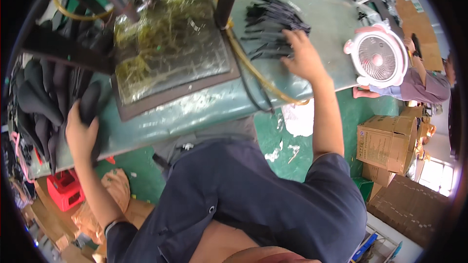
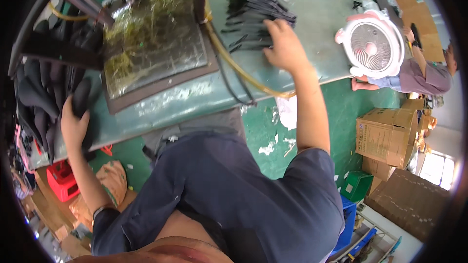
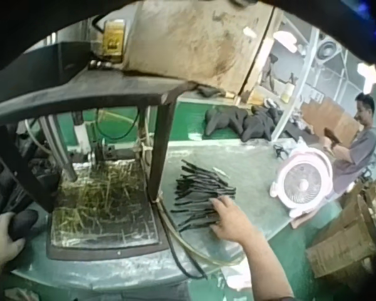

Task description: Assembling bicycle seats by threading a cable into the base and using a pneumatic press.

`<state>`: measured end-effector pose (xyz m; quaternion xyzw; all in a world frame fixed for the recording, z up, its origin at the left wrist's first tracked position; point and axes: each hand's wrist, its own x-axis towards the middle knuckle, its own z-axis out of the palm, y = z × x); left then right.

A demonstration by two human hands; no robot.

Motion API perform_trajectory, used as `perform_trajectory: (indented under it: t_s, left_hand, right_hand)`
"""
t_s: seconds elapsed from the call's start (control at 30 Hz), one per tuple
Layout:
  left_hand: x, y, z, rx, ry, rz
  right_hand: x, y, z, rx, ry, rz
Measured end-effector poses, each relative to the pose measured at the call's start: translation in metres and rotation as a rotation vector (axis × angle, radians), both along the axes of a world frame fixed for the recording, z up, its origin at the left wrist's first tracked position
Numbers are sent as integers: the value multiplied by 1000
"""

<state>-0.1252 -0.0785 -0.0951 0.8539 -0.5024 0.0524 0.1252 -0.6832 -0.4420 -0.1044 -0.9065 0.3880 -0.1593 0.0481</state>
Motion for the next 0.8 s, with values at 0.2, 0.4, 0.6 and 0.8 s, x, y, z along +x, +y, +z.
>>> perform_trajectory:
  t_s: [0.2, 0.4, 0.6, 0.8]
  left_hand:
    - [-46, -39, -5, -21, -293, -122]
    - [-108, -70, 69, -187, -46, -310]
    - [-172, -138, 67, 154, 231, -629]
    - [-106, -96, 45, -94, -99, -680]
  right_hand:
    - [3, -13, 16, 86, 81, -8]
    - [-5, -9, 26, 152, 79, 58]
    - [-16, 1, 39, 178, -126, 21]
    - [-33, 59, 51, 446, -730, -55]
